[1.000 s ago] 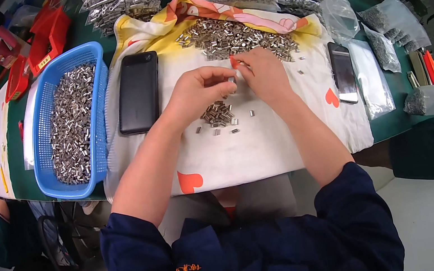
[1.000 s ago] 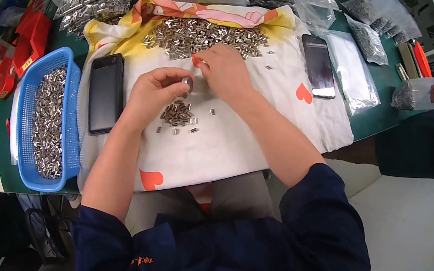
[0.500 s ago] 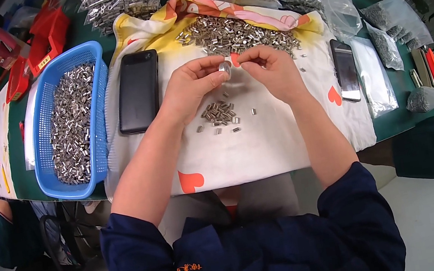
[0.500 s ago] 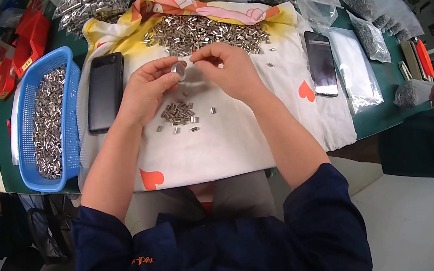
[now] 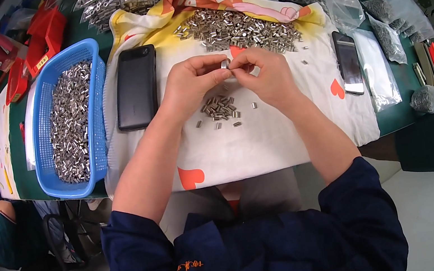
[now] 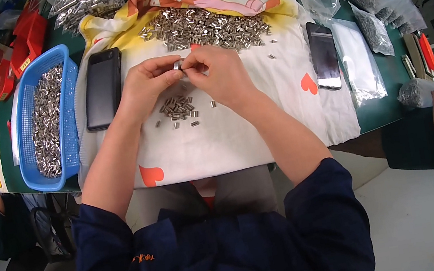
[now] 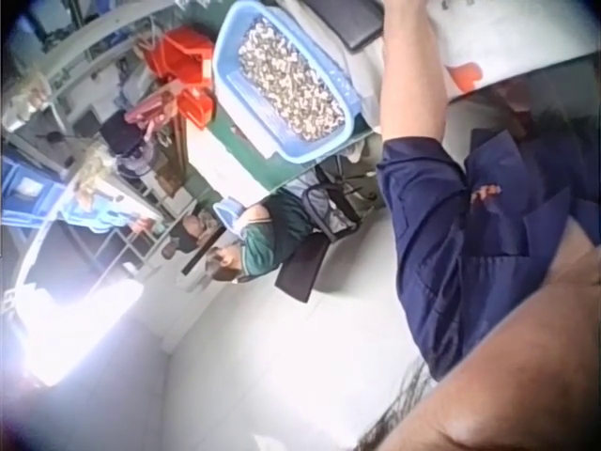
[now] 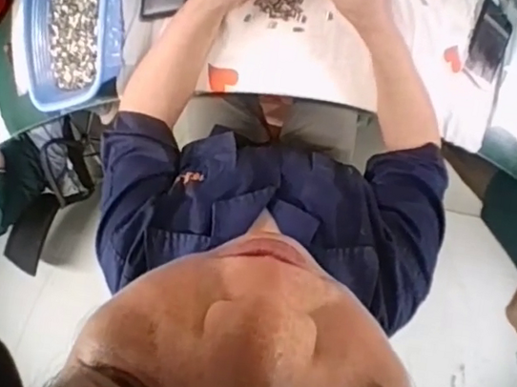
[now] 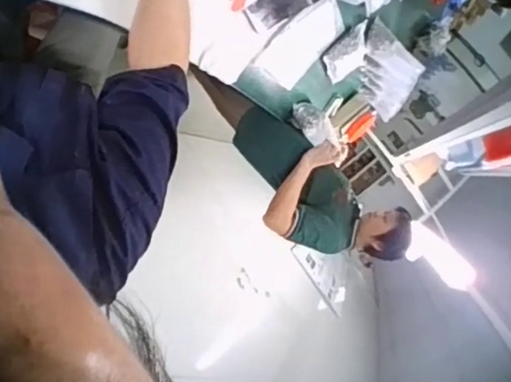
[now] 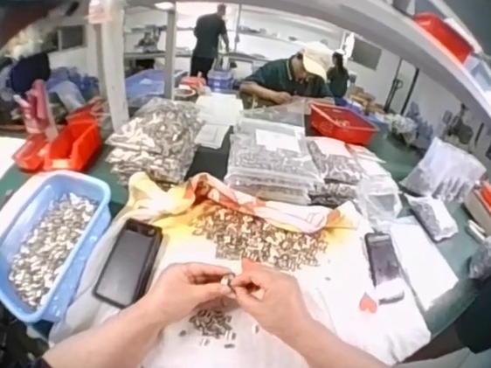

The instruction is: Manually assembling small metal hardware components at a factory workstation.

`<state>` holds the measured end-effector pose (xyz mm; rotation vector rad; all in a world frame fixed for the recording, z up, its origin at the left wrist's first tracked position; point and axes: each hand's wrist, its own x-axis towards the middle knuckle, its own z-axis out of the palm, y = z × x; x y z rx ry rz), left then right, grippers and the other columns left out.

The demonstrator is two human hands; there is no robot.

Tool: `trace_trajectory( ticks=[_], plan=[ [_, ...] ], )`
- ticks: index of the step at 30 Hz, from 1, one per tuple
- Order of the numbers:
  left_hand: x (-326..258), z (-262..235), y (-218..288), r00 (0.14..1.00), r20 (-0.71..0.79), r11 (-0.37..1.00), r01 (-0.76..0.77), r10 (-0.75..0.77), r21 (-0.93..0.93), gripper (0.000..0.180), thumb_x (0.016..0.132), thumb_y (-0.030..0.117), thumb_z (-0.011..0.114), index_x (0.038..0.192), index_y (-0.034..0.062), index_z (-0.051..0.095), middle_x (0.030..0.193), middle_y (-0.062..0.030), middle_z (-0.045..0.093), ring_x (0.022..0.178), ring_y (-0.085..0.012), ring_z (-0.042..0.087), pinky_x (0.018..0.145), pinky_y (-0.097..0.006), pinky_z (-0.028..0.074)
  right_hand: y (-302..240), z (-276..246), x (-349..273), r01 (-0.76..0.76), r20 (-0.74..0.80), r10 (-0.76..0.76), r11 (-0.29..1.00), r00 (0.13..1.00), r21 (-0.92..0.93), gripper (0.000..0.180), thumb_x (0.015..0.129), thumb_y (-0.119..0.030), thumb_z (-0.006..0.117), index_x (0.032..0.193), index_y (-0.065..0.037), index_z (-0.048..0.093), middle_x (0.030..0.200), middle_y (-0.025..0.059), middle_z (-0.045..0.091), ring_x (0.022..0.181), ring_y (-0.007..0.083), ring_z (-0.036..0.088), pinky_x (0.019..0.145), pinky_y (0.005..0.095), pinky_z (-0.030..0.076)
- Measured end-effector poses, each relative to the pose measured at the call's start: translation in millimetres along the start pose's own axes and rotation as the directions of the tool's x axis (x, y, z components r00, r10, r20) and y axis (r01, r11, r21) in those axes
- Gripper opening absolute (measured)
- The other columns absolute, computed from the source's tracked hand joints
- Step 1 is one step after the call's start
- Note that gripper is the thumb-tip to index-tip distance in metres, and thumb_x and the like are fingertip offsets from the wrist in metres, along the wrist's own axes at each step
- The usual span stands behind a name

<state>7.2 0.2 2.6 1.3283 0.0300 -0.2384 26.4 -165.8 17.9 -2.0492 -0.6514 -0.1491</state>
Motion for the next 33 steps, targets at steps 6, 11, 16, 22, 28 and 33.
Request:
trace_trajectory(
  ticks=[6,11,16,22,28,33],
  plan=[
    [-1.8,-1.4,1.5,1.0,0.013,0.998,-0.01,0.009,0.068,0.026,0.076,0.002,0.062,0.101,-0.0046,0.057,0.085,-0.0064,0.062,0.074,-0.0082,0.058,0.065,-0.018,0.047,-3.3,1.0,-1.5,-0.005,0.023,0.006,0.999,1.0,-0.046,0.007,0.07,-0.004,0.06,0.077,-0.002,0.06,0.074,0.0071,0.06,0.064,0.0174,0.057,0.058,0.0268,0.046],
    [-1.4,-1.4,2.3,1.0,0.009,0.999,0.009,-0.01,0.038,0.027,0.075,0.002,0.063,0.101,-0.0046,0.057,0.086,-0.0068,0.062,0.074,-0.0083,0.058,0.065,-0.019,0.047,3.4,-8.3,1.9,-0.115,0.13,0.101,0.988,0.986,0.106,0.008,0.073,-0.005,0.061,0.079,0.0,0.06,0.075,0.003,0.06,0.065,0.0111,0.055,0.06,0.0233,0.044],
    [-4.4,1.7,5.4,0.999,0.032,0.993,0.035,-0.039,0.113,0.027,0.074,0.003,0.064,0.1,-0.0032,0.058,0.085,-0.0056,0.062,0.075,-0.0071,0.057,0.067,-0.018,0.046,11.2,-17.5,10.1,-0.263,0.091,0.253,0.957,0.963,0.119,0.011,0.075,-0.007,0.061,0.083,-0.001,0.061,0.072,0.0017,0.059,0.063,0.009,0.051,0.061,0.0218,0.042],
    [-3.4,4.9,3.9,0.997,0.074,0.98,0.005,-0.02,0.198,0.027,0.074,0.004,0.065,0.099,-0.002,0.059,0.084,-0.0029,0.062,0.075,-0.0062,0.057,0.067,-0.019,0.047,49.2,-16.0,16.4,-0.06,-0.09,0.024,0.904,0.996,-0.424,0.009,0.072,-0.012,0.059,0.079,-0.007,0.062,0.077,0.0095,0.058,0.073,0.0246,0.056,0.065,0.0346,0.045],
    [-2.2,1.9,0.8,0.998,0.067,0.975,-0.004,-0.011,0.222,0.026,0.074,0.006,0.066,0.099,-0.0006,0.06,0.084,-0.0018,0.062,0.073,-0.0054,0.056,0.066,-0.019,0.046,43.3,-7.3,17.9,-0.09,-0.026,0.087,0.894,0.996,-0.438,0.007,0.071,-0.011,0.058,0.075,-0.007,0.061,0.074,0.0099,0.056,0.075,0.0268,0.055,0.069,0.0371,0.043],
    [-8.2,11.8,-0.1,0.993,0.104,0.935,-0.089,0.057,0.343,0.024,0.073,0.003,0.066,0.096,-0.0003,0.061,0.085,-0.0014,0.062,0.073,-0.0064,0.056,0.065,-0.02,0.046,50.7,-14.8,19.9,-0.021,-0.119,-0.036,0.896,0.992,-0.444,0.007,0.071,-0.01,0.059,0.076,-0.007,0.061,0.077,0.0091,0.056,0.076,0.0273,0.054,0.07,0.0372,0.043]
  ],
)
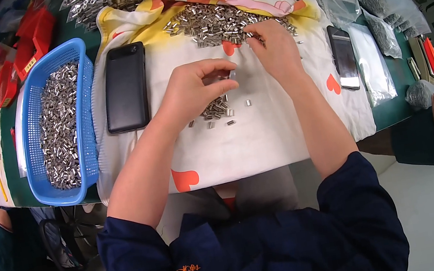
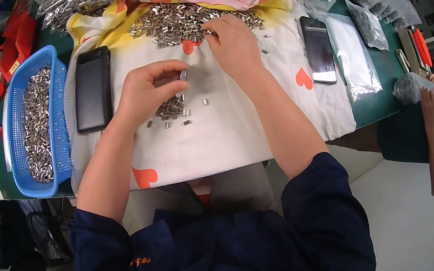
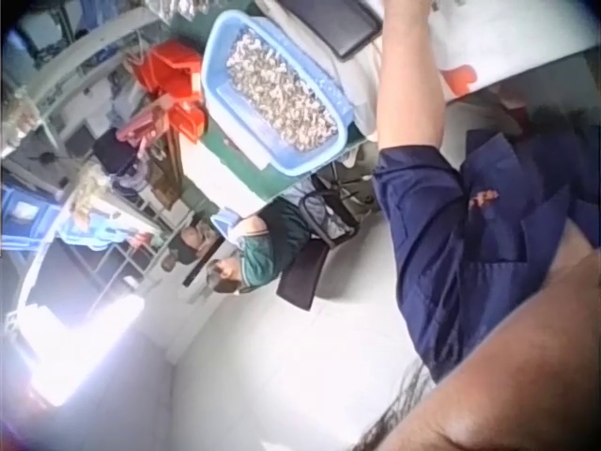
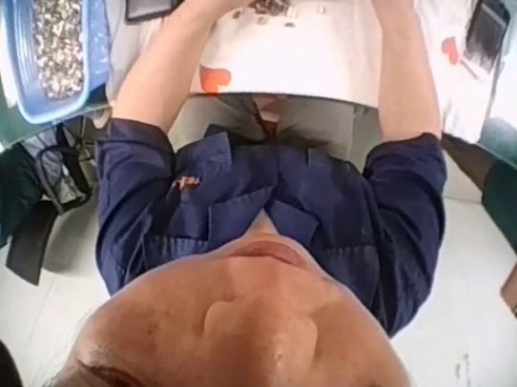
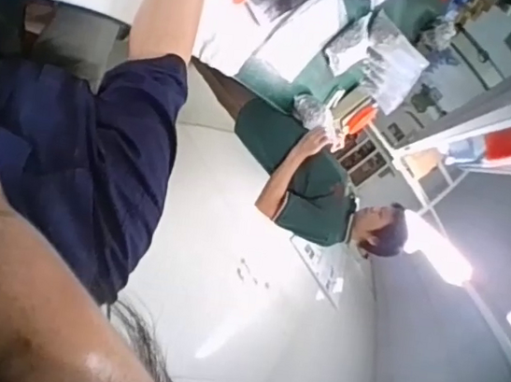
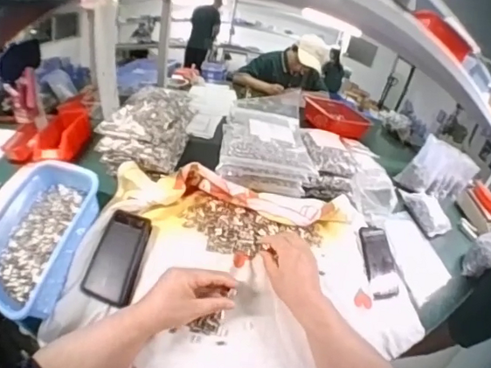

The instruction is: Manually assembling small metal hardware components at a factory workstation.

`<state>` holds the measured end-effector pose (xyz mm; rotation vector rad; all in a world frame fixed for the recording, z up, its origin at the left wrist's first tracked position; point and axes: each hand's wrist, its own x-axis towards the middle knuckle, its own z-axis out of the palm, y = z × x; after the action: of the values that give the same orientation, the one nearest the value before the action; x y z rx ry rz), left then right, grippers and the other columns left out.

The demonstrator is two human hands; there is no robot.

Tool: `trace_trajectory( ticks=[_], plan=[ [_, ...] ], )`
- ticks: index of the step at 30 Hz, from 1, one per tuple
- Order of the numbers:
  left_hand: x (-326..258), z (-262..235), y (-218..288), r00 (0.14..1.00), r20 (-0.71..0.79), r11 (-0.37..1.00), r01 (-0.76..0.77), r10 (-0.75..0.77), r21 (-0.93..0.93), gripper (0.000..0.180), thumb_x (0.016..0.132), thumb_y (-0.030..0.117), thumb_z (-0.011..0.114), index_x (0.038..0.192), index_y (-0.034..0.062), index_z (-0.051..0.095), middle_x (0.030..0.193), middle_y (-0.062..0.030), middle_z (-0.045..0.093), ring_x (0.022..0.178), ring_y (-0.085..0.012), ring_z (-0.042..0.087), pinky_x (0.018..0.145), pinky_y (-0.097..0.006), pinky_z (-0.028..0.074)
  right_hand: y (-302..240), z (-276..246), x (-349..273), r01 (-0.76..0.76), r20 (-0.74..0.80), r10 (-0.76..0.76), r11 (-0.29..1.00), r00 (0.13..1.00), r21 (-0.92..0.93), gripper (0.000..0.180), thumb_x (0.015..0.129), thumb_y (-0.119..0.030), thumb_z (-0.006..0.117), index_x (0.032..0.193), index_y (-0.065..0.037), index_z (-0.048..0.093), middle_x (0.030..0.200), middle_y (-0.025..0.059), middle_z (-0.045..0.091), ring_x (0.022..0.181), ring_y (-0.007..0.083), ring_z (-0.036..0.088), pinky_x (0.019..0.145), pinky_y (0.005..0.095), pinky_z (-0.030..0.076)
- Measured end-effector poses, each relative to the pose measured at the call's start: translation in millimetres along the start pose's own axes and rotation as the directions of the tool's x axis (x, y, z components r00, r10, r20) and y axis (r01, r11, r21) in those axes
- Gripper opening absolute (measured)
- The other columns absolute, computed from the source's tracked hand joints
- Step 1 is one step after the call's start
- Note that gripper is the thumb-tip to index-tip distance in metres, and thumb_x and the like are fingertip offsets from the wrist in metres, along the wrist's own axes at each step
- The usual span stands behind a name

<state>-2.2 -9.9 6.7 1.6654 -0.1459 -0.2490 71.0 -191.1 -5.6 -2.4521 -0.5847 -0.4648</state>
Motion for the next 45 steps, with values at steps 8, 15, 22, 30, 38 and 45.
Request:
trace_trajectory(
  ticks=[8,15,22,30,38,45],
  plan=[
    [-4.6,-3.4,5.5,0.969,0.191,0.924,-0.21,0.154,0.319,0.025,0.069,0.0,0.067,0.092,-0.0009,0.06,0.084,-0.0007,0.061,0.068,-0.0054,0.052,0.062,-0.02,0.045,0.7,-5.8,-2.8,0.012,0.074,-0.003,0.993,0.997,-0.117,0.007,0.072,-0.007,0.057,0.077,-0.007,0.061,0.079,0.0089,0.056,0.078,0.0267,0.054,0.07,0.0359,0.044],
    [-7.9,-9.6,9.7,0.976,0.215,0.98,-0.062,0.02,0.191,0.025,0.069,0.007,0.068,0.093,0.0022,0.062,0.076,-0.0062,0.063,0.067,-0.0098,0.057,0.063,-0.022,0.046,0.0,-19.2,-1.8,-0.176,0.089,0.171,0.983,0.981,0.058,0.009,0.075,-0.006,0.057,0.083,-0.004,0.061,0.078,0.0077,0.06,0.072,0.0182,0.057,0.066,0.0283,0.045],
    [8.0,-16.2,-4.8,0.995,0.016,0.92,0.093,-0.094,-0.382,0.026,0.075,0.002,0.063,0.1,-0.0017,0.058,0.087,-0.0042,0.062,0.075,-0.0091,0.058,0.07,-0.02,0.047,-25.0,-22.6,-4.2,-0.393,0.366,0.152,0.47,0.918,0.79,0.011,0.077,-0.002,0.059,0.087,0.0,0.058,0.081,0.0011,0.059,0.075,0.0076,0.054,0.067,0.0195,0.043],
    [9.4,-16.4,-6.7,0.994,-0.004,0.844,0.092,-0.111,-0.528,0.029,0.076,0.002,0.062,0.103,-0.0029,0.055,0.09,-0.0081,0.061,0.078,-0.0116,0.058,0.072,-0.021,0.048,-42.0,-10.2,-15.9,-0.228,0.246,0.064,0.65,0.967,0.725,0.01,0.072,-0.002,0.062,0.082,-0.003,0.06,0.074,0.0009,0.06,0.066,0.0081,0.055,0.061,0.0213,0.045],
    [6.5,-14.3,-7.0,0.993,-0.045,0.88,0.072,-0.106,-0.47,0.029,0.076,0.003,0.063,0.103,-0.003,0.056,0.091,-0.0093,0.061,0.079,-0.0124,0.058,0.072,-0.022,0.048,-53.2,-9.9,-20.9,-0.024,0.04,0.002,0.823,0.999,0.568,0.006,0.069,-0.005,0.063,0.074,-0.003,0.059,0.069,0.0044,0.058,0.061,0.0142,0.054,0.056,0.025,0.043],
    [6.1,-13.3,-5.2,0.991,-0.053,0.892,0.088,-0.124,-0.443,0.029,0.075,0.001,0.063,0.102,-0.0028,0.056,0.089,-0.0081,0.061,0.078,-0.0118,0.058,0.071,-0.021,0.047,-43.3,-21.0,-17.3,-0.113,0.223,-0.011,0.836,0.975,0.536,0.01,0.073,-0.012,0.061,0.078,-0.004,0.062,0.07,0.0067,0.059,0.063,0.0173,0.055,0.057,0.0275,0.044]
  ],
)
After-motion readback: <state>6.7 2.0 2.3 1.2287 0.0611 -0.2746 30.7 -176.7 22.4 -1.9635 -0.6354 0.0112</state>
